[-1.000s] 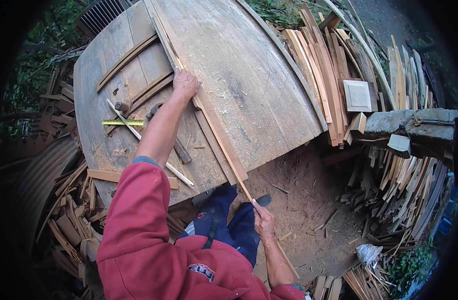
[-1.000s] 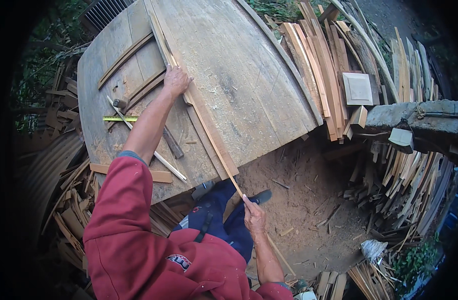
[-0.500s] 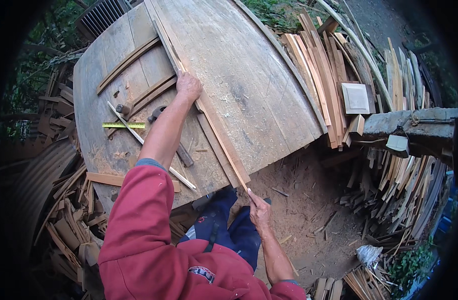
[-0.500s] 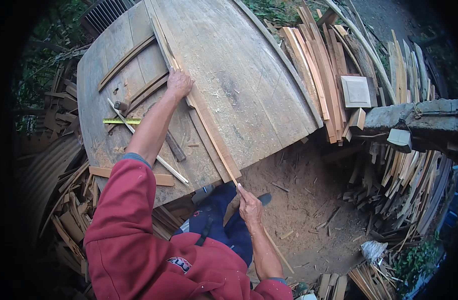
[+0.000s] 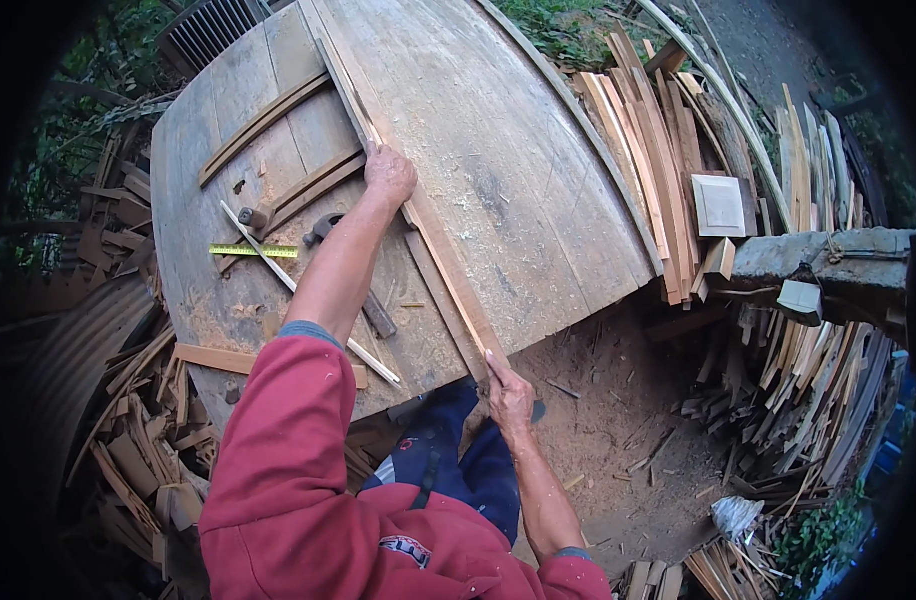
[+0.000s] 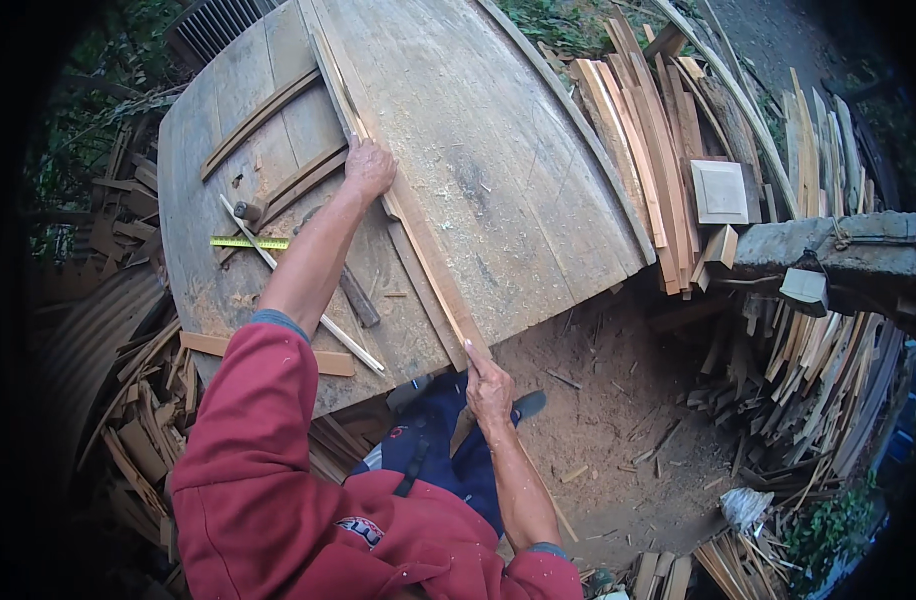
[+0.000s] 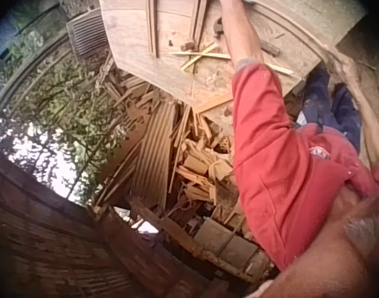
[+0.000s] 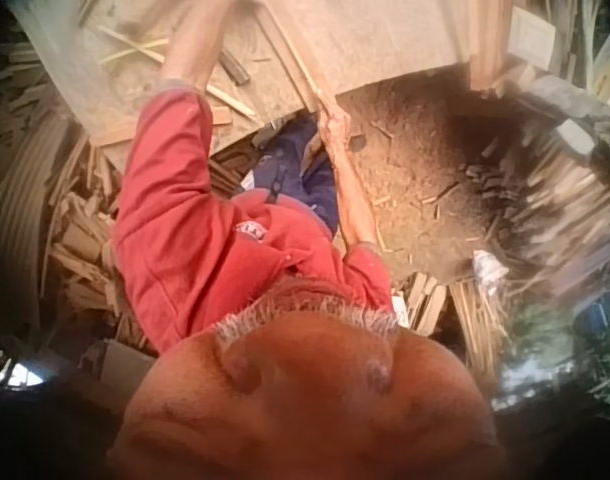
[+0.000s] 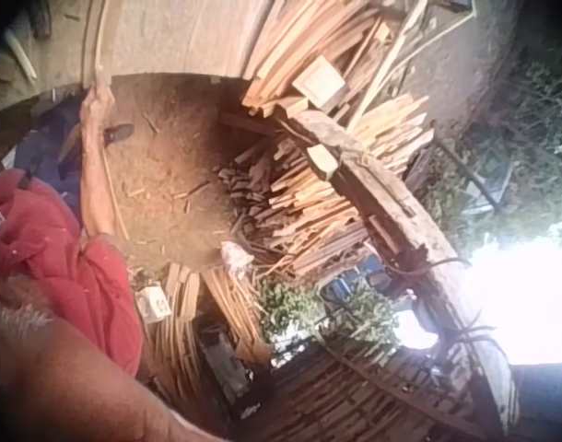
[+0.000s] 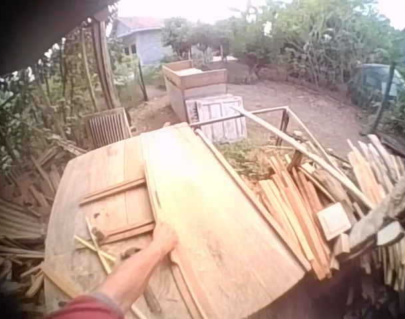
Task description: The person measures thin wood strips and then uses a hammer to nail them onto a larger wooden board at a workbench.
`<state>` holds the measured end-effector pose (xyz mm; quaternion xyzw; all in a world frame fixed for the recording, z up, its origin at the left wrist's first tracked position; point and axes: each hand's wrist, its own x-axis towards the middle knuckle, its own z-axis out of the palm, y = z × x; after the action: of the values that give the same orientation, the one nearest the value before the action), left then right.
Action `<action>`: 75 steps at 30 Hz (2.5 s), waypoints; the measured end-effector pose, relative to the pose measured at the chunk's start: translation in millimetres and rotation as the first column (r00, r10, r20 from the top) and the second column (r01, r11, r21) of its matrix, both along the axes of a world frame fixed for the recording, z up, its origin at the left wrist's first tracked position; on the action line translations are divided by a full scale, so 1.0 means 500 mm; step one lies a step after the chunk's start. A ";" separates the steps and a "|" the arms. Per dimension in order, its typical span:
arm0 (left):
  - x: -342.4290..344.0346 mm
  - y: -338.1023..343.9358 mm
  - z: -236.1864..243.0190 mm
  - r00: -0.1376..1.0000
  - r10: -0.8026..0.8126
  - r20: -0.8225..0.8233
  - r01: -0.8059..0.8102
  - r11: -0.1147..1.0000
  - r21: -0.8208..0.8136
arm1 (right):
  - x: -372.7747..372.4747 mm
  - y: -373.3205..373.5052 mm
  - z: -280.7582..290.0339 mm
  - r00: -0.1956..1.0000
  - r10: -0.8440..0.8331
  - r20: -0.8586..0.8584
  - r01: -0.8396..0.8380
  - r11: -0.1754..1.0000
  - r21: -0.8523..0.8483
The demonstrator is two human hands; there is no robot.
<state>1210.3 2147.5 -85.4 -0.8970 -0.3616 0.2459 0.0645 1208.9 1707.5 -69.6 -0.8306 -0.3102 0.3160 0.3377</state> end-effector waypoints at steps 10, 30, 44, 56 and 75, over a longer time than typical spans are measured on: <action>0.003 -0.007 0.011 0.999 -0.039 -0.006 0.039 0.999 -0.009 | 0.010 0.079 0.002 0.999 -0.017 0.029 0.016 1.000 0.019; 0.001 -0.008 0.019 1.000 -0.019 0.004 0.019 1.000 -0.005 | 0.007 0.209 -0.029 0.998 -0.035 0.048 0.034 0.999 0.027; 0.000 -0.010 0.018 0.999 -0.023 0.047 0.022 1.000 0.010 | 0.017 0.305 -0.046 0.998 -0.021 0.058 0.019 0.999 0.029; -0.001 -0.004 0.009 0.997 -0.036 0.072 0.034 0.999 0.027 | 0.030 0.375 -0.063 0.999 -0.008 0.042 0.006 0.999 0.046; 0.016 -0.015 0.030 1.000 -0.005 0.027 0.005 1.000 -0.021 | 0.053 0.501 -0.085 0.999 0.009 0.045 -0.009 1.000 0.006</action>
<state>1218.5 2139.9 -70.5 -0.9017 -0.3577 0.2375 0.0510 1235.4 1958.1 -111.9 -0.8350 -0.3223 0.2980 0.3318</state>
